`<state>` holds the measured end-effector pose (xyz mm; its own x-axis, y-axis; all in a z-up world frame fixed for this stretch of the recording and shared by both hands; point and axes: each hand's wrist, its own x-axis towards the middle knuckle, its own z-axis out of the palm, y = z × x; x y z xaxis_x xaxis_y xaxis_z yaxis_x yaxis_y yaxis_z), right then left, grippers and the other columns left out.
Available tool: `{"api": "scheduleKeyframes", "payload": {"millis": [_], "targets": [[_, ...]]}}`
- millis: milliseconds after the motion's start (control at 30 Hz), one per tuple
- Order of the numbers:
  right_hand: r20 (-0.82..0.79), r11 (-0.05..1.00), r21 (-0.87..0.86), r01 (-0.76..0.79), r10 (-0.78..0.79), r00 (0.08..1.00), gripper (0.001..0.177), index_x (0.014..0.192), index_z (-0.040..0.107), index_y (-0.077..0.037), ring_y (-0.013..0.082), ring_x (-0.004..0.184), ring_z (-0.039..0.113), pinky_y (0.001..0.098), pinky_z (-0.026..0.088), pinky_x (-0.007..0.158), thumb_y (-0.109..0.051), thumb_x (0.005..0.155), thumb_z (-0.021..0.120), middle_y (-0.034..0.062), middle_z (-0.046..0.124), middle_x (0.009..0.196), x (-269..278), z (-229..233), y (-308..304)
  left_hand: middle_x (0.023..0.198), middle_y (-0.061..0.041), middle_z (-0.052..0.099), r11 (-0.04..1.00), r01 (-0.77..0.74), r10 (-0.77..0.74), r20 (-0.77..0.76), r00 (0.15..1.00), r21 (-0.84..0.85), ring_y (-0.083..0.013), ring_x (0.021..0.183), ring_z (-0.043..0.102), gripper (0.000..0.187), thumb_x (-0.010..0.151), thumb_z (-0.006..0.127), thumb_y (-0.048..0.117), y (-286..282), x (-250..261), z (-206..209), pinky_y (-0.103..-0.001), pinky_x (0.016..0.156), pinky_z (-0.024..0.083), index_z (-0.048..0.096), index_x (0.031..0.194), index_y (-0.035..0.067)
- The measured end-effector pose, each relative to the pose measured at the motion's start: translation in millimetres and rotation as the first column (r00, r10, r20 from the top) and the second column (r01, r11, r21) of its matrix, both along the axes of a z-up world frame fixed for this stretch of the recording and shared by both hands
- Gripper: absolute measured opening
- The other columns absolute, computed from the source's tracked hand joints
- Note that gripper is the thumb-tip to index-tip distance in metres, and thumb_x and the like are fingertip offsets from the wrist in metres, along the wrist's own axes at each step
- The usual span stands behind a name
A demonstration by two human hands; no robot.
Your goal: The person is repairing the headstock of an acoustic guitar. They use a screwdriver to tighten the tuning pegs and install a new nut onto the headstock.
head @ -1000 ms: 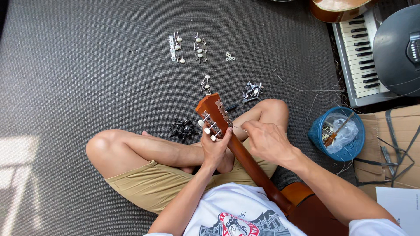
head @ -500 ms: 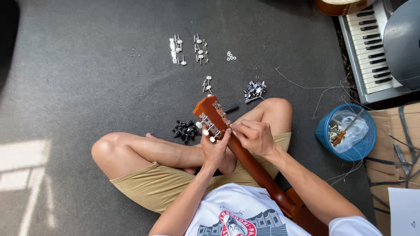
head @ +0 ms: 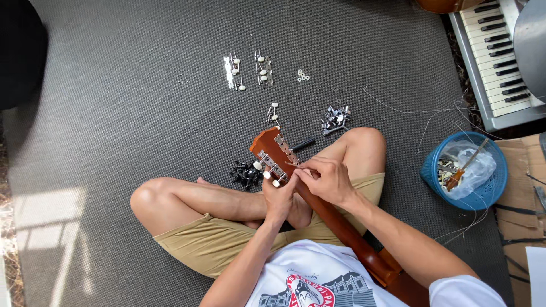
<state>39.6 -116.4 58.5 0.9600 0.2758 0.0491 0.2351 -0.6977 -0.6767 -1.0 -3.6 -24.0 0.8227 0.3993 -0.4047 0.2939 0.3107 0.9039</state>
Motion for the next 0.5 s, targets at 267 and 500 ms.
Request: {"api": "scheduleKeyframes", "payload": {"millis": [267, 500], "targets": [[-0.383, 0.97, -0.012, 0.244, -0.23, 0.895, 0.01, 0.064, 0.067, -0.019, 0.0172, 0.051, 0.053, 0.0282, 0.044, 0.053, -0.03, 0.065, 0.069, -0.0003, 0.044, 0.041, 8.2, -13.8, 6.7, 0.09, -0.011, 0.065, 0.999, 0.031, -0.031, 0.006, 1.0, 0.015, -0.0132, 0.077, 0.06, 0.057, 0.063, 0.082, 0.011, 4.1, -1.6, 8.1, -0.026, 0.067, 0.055, 0.054, 0.112, 0.001], [-0.446, 0.883, 0.333, 0.332, -0.163, 0.88, 0.004, 0.067, 0.067, -0.01, 0.006, 0.046, 0.041, 0.0211, 0.039, 0.045, -0.013, 0.069, 0.069, -0.0014, 0.042, 0.044, -14.3, 0.4, -1.9, 0.08, -0.004, 0.055, 0.994, -0.015, 0.026, -0.099, 0.995, 0.106, -0.0114, 0.075, 0.053, 0.036, 0.071, 0.078, 0.022, 25.7, -51.3, 9.8, -0.023, 0.065, 0.048, 0.056, 0.094, 0.006]]}}
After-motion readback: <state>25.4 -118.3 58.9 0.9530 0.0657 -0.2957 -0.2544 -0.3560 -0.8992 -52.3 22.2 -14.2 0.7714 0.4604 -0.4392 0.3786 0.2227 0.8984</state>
